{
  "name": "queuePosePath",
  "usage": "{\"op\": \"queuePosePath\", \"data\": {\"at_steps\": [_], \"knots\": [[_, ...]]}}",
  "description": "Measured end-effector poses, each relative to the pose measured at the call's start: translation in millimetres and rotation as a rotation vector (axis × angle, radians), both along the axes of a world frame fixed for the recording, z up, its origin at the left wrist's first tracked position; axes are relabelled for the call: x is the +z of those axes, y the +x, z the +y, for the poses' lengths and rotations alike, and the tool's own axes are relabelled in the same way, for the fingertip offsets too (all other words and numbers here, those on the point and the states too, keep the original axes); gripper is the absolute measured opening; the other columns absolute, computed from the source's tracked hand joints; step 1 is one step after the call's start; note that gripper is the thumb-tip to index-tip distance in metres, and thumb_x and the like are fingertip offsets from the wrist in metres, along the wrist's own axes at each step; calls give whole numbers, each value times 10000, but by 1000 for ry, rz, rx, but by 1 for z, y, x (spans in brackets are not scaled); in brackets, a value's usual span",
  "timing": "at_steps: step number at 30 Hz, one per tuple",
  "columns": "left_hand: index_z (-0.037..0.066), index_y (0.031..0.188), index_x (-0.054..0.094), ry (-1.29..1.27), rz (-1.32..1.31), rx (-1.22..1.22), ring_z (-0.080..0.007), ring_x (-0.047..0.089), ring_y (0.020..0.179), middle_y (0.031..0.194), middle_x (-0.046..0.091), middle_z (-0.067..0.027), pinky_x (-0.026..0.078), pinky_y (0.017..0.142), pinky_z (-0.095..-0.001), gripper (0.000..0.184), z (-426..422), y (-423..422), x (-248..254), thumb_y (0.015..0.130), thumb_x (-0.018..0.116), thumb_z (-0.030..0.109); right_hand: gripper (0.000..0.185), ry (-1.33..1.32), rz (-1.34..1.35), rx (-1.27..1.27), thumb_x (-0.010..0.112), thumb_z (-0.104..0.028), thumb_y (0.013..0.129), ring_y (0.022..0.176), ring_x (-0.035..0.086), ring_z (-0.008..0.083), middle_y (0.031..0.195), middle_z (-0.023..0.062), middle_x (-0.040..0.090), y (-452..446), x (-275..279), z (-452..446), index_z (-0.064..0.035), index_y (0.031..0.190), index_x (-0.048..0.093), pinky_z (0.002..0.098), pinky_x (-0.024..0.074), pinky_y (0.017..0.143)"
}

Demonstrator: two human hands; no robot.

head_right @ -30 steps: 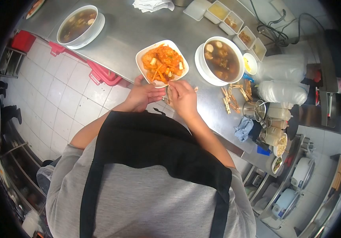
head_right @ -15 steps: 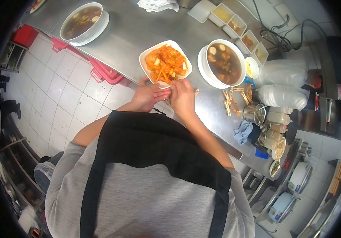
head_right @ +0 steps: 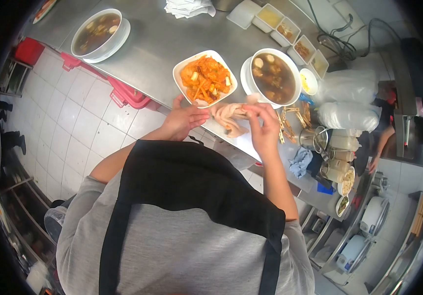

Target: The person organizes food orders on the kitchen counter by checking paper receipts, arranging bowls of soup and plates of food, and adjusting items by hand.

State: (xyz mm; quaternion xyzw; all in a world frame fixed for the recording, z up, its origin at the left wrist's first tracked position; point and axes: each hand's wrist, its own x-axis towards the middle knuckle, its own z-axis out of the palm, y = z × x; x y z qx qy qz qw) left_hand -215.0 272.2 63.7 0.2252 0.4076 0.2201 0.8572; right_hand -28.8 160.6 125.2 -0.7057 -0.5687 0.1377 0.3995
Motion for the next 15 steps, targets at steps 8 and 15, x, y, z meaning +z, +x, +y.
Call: {"op": "queuePosePath", "data": {"at_steps": [8, 15], "knots": [[132, 1278, 208, 59, 49, -4, -218, 609, 831, 940, 561, -134, 510, 726, -310, 490, 8, -10, 0, 917, 531, 203, 272, -100, -398, 32, 686, -90, 700, 953, 507, 310, 1008, 99, 557, -15, -59, -6, -68, 970, 661, 428, 402, 839], [101, 1252, 219, 64, 58, -44, -230, 609, 833, 946, 569, -159, 514, 735, -322, 458, 19, -12, -6, 924, 518, 212, 271, -59, -207, 3, 610, -30, 713, 879, 572, 296, 1008, 104, 585, -20, -44, 33, -88, 975, 647, 389, 462, 757]]}}
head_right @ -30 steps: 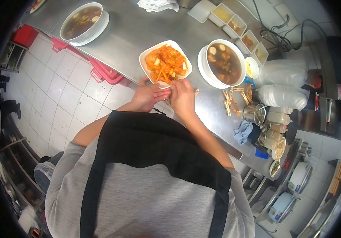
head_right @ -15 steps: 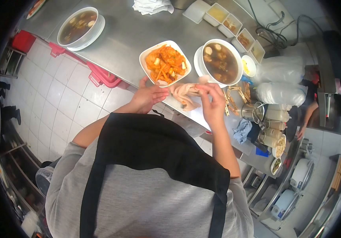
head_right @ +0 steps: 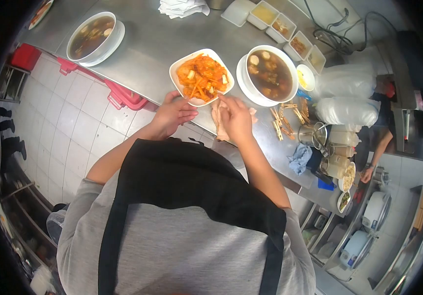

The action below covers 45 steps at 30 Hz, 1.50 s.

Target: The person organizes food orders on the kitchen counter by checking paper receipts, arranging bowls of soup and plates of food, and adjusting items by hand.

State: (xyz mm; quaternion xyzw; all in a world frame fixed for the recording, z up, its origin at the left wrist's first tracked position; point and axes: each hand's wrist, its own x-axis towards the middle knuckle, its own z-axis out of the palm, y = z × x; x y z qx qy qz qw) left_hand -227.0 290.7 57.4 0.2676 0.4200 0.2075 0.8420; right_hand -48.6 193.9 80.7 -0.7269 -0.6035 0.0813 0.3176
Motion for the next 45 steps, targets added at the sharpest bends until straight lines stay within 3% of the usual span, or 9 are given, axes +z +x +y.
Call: {"op": "queuePosePath", "data": {"at_steps": [1, 4, 10, 19, 25, 28, 32, 38, 45], "knots": [[102, 1258, 212, -5, -14, 1, -231, 611, 830, 945, 571, -161, 515, 737, -325, 467, 0, -1, 1, 923, 519, 212, 267, -76, 94, 17, 597, -19, 717, 851, 586, 290, 1004, 106, 589, 3, -4, 2, -89, 970, 647, 372, 477, 736], [98, 1298, 180, -11, -18, -13, -247, 626, 827, 927, 587, -157, 525, 738, -339, 517, 2, -1, 6, 917, 518, 187, 308, 53, -6, 117, 576, 30, 708, 765, 599, 274, 960, 106, 584, 5, 11, -2, -87, 983, 646, 335, 500, 673], [84, 1317, 159, -12, -33, -10, -250, 637, 811, 914, 599, -160, 538, 733, -342, 547, 3, -1, 7, 902, 514, 121, 295, 196, 6, 167, 646, 32, 660, 782, 586, 259, 901, 85, 547, -32, 10, 11, -74, 936, 660, 336, 494, 660], [68, 1282, 198, 22, 3, 28, -247, 641, 784, 891, 592, -169, 551, 705, -331, 501, 5, 7, 1, 889, 509, 95, 189, 153, -266, 275, 649, 8, 693, 798, 555, 275, 886, 89, 527, -2, -3, 15, -49, 873, 649, 342, 488, 672], [66, 1283, 193, 43, 46, 5, -251, 642, 781, 903, 591, -174, 550, 708, -330, 495, 6, 6, 9, 890, 493, 94, 147, 86, 104, -110, 642, 18, 695, 855, 579, 285, 914, 114, 566, 7, 5, 7, -40, 831, 641, 360, 491, 691], [67, 1285, 190, 42, 36, 4, -251, 643, 786, 911, 592, -177, 549, 715, -332, 501, 6, 6, 7, 888, 495, 96, 158, 108, -57, -10, 658, 1, 700, 866, 587, 280, 936, 108, 578, -5, 3, 10, -53, 849, 655, 358, 494, 701], [70, 1282, 195, 34, 5, 3, -251, 644, 798, 918, 593, -180, 548, 726, -337, 499, 7, 4, 4, 888, 500, 99, 180, 171, -67, 169, 663, 1, 694, 849, 582, 268, 939, 93, 578, -30, -2, 13, -59, 863, 661, 354, 501, 715], [56, 1241, 232, 64, 66, -11, -259, 651, 761, 896, 594, -186, 561, 697, -356, 451, 13, 5, 3, 887, 509, 99, 186, 230, -222, 185, 626, 39, 697, 817, 578, 270, 912, 88, 571, -2, -14, 17, -51, 856, 660, 351, 496, 684], [46, 1215, 268, 96, 82, -62, -272, 652, 737, 864, 597, -187, 565, 675, -365, 432, 22, 1, 1, 883, 534, 123, 191, 159, -202, 79, 610, 45, 693, 788, 581, 277, 864, 95, 562, 8, 2, 23, -46, 855, 654, 360, 492, 672]]}}
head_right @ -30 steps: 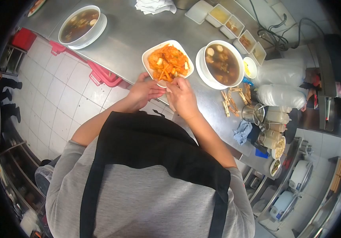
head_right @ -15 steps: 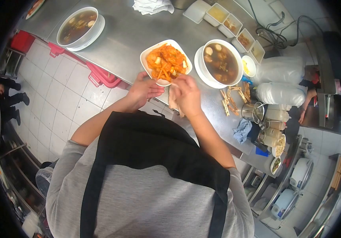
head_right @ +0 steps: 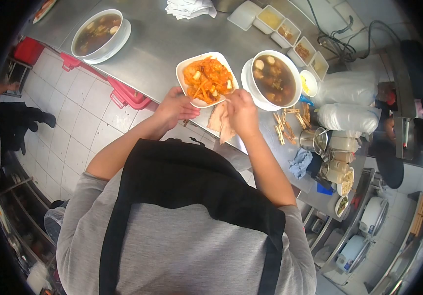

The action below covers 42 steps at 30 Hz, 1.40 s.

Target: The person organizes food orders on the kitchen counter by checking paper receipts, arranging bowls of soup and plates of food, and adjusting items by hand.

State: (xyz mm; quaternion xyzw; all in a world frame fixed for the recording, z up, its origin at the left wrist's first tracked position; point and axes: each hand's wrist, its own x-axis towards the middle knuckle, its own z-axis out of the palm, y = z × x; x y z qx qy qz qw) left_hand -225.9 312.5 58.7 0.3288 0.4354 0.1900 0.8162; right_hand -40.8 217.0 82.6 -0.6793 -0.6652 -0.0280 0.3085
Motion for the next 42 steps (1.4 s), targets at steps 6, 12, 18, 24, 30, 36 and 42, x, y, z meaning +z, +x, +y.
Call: {"op": "queuePosePath", "data": {"at_steps": [6, 12, 18, 24, 30, 36, 42], "knots": [[54, 1226, 329, 66, 99, -103, -256, 650, 697, 813, 613, -165, 563, 640, -349, 412, 15, -12, 2, 891, 540, 170, 197, -13, -45, 11, 632, 36, 671, 773, 582, 274, 846, 99, 559, 12, -2, -3, -61, 841, 655, 357, 494, 680], [71, 1221, 405, 143, 162, -11, -212, 641, 678, 798, 622, -131, 553, 662, -327, 440, 36, -48, 3, 887, 584, 296, 184, 71, 174, -146, 631, 24, 675, 767, 606, 263, 874, 98, 596, 19, 7, -9, -65, 835, 653, 332, 492, 701], [98, 1242, 171, 5, -139, 112, -259, 636, 871, 993, 564, -193, 545, 755, -341, 454, -17, -7, 1, 935, 492, 188, 178, -90, 624, -257, 619, 11, 704, 815, 625, 244, 892, 107, 628, 21, -15, -6, -63, 861, 657, 307, 489, 728], [74, 1186, 162, -12, -163, 215, -281, 633, 889, 1053, 524, -236, 550, 771, -342, 400, -20, 6, 1, 932, 466, 124, 198, 31, 202, 34, 606, 31, 696, 813, 625, 240, 923, 88, 614, -16, 2, -9, -74, 852, 668, 312, 499, 722], [84, 1274, 144, 1, -90, 129, -248, 655, 740, 929, 578, -199, 563, 642, -315, 517, -3, -3, -3, 898, 498, 97, 211, -71, 179, -29, 597, 38, 692, 817, 608, 262, 929, 112, 594, -11, -7, -7, -61, 859, 679, 323, 500, 695], [63, 1300, 262, 97, 43, -113, -230, 667, 638, 852, 637, -187, 563, 533, -274, 510, 35, -48, -1, 866, 529, 94, 176, 65, 102, -89, 610, 2, 714, 805, 605, 271, 900, 103, 605, 10, 16, 20, -44, 871, 675, 349, 496, 703], [86, 1360, 284, 153, 155, -268, -169, 657, 631, 832, 643, -111, 549, 572, -250, 585, 51, -66, 18, 838, 544, 134, 184, -25, 77, 106, 619, -5, 735, 840, 602, 263, 890, 83, 612, 9, 7, 60, -77, 895, 674, 358, 505, 716]]}}
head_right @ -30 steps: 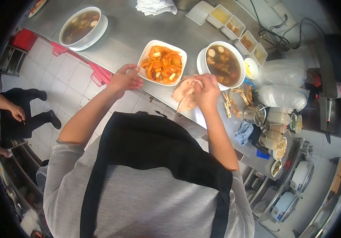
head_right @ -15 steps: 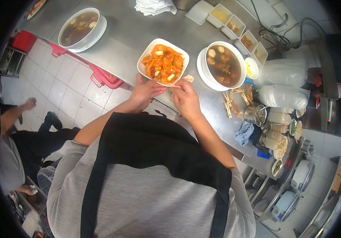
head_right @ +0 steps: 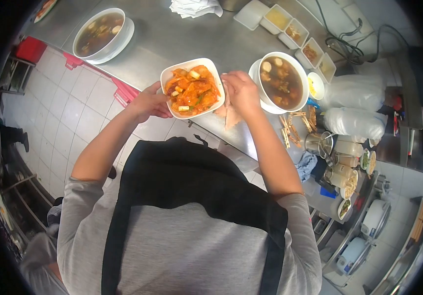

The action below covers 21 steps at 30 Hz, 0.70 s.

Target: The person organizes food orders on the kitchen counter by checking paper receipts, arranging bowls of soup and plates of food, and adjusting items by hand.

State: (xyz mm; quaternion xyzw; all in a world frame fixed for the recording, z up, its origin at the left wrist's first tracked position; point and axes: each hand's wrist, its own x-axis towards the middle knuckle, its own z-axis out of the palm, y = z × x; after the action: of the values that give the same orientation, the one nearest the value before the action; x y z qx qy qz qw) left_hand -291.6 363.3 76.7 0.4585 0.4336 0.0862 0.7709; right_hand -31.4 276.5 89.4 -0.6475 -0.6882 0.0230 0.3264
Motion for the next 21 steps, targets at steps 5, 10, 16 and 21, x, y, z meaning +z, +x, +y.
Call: {"op": "queuePosePath", "data": {"at_steps": [5, 10, 16, 21], "knots": [[83, 1359, 289, -10, -22, 0, -170, 655, 621, 832, 644, -114, 553, 569, -255, 577, 1, -1, -4, 844, 540, 141, 232, -61, -129, 144, 615, -8, 713, 888, 593, 249, 928, 55, 602, 2, -9, 8, -94, 921, 670, 342, 505, 727], [81, 1356, 300, -24, -34, 40, -171, 655, 616, 822, 648, -116, 553, 564, -256, 572, -1, 0, -3, 842, 543, 142, 256, -106, -209, 169, 619, -2, 680, 897, 577, 247, 911, 56, 584, 1, -3, -1, -90, 916, 664, 343, 503, 738], [77, 1363, 289, -28, -19, 73, -176, 656, 619, 810, 652, -118, 555, 570, -267, 582, -4, 2, -3, 844, 544, 142, 217, -166, -108, 115, 627, 7, 679, 864, 577, 265, 892, 77, 578, -13, 3, -25, -57, 885, 650, 355, 492, 724], [77, 1374, 242, -34, 14, 126, -195, 662, 654, 836, 650, -132, 554, 600, -276, 609, -11, 2, -5, 856, 552, 157, 168, -320, 241, 9, 589, 27, 723, 842, 580, 280, 915, 105, 585, 0, 25, -52, -30, 874, 637, 348, 477, 710]]}}
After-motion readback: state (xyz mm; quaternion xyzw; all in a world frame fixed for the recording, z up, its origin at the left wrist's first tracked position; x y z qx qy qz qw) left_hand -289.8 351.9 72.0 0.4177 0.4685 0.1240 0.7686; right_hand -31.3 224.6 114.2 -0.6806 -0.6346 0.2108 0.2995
